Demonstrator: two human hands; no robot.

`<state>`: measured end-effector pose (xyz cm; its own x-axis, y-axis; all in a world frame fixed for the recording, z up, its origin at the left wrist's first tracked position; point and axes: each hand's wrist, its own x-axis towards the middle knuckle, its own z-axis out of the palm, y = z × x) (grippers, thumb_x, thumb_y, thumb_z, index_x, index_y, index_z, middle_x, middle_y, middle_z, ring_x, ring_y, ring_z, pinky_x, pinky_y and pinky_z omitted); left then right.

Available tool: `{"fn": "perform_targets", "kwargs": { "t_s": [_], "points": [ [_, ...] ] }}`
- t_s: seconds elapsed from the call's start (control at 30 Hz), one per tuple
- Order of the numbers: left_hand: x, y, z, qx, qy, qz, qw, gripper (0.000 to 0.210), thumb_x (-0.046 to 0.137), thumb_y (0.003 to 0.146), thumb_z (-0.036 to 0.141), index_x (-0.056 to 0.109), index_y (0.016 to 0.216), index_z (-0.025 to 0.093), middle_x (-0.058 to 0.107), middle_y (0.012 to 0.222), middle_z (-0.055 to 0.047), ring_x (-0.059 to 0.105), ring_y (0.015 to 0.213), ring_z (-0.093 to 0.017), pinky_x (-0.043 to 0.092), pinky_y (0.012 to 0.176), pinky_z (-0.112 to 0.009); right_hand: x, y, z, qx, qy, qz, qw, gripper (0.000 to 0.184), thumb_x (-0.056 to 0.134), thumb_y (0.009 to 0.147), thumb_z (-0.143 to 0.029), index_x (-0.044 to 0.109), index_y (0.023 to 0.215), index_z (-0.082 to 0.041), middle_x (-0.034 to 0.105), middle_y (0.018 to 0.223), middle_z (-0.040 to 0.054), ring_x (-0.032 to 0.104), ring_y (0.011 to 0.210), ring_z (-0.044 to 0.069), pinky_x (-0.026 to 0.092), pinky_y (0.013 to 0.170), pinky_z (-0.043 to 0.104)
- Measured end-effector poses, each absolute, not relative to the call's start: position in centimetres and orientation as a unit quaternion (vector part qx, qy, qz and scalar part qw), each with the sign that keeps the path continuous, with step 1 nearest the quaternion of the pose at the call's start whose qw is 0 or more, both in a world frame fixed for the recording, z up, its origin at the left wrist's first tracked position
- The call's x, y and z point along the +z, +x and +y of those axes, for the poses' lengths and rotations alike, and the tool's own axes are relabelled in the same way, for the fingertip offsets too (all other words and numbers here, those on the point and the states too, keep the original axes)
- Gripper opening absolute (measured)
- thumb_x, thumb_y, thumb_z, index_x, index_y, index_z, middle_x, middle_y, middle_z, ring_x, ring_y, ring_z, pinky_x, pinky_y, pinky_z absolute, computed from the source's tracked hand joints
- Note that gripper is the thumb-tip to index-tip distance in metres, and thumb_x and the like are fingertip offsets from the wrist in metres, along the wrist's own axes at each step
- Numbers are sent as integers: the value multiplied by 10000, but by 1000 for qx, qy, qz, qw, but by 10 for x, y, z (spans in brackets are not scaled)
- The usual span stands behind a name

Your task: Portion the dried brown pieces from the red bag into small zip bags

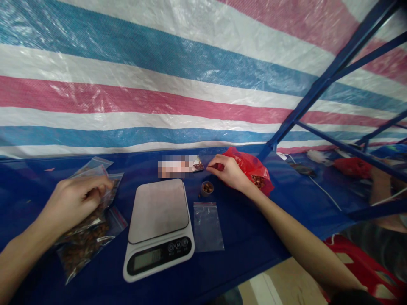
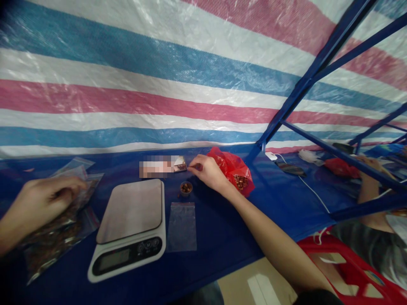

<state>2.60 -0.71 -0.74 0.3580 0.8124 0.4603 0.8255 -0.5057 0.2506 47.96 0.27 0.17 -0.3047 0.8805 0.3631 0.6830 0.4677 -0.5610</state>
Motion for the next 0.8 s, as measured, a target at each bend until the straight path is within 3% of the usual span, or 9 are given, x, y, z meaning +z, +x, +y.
{"fn": "perform_targets", "kwargs": {
  "t_s": [0.13,0.27,0.47,0.6,0.73,0.8],
  "points": [
    [-4,28,-9,-263,-822,-505,15,301,445,767,278,746,745,280,806,776,27,772,717,-206,555,717,-291,28,482,-17,265,-405,-813,324,102,769,929,-291,762,894,-195,730,879,32,659,790,172,502,739,304],
    [-3,30,-9,-261,-819,-511,19,313,438,777,264,749,748,278,806,774,30,775,724,-206,557,726,-289,36,480,-24,303,-379,-827,285,116,790,919,-313,783,955,-202,727,928,40,671,825,176,530,777,322],
    [-6,26,-8,-267,-820,-507,15,299,454,778,259,751,750,285,801,772,43,774,728,-212,553,715,-291,30,471,-32,238,-379,-857,255,71,747,961,-282,772,990,-221,695,1023,57,666,995,202,536,901,358],
    [-7,25,-9,-272,-821,-501,22,299,450,798,237,742,753,287,789,759,61,760,702,-185,533,704,-273,32,469,-38,208,-386,-871,223,353,834,888,-331,723,1211,-243,658,1206,82,634,1149,241,535,1004,412],
    [-6,26,-9,-269,-831,-488,18,305,428,792,191,710,720,281,762,739,78,734,679,-151,510,706,-252,33,464,-44,176,-338,-896,229,151,729,977,-295,765,1117,-251,643,1301,84,593,1259,237,500,1081,425],
    [-6,27,-8,-270,-830,-488,18,307,421,788,183,705,720,278,747,719,81,720,659,-144,499,698,-250,29,461,-46,140,-317,-918,194,146,719,983,-302,775,1103,-242,643,1343,91,567,1299,257,477,1105,448]
  ]
}}
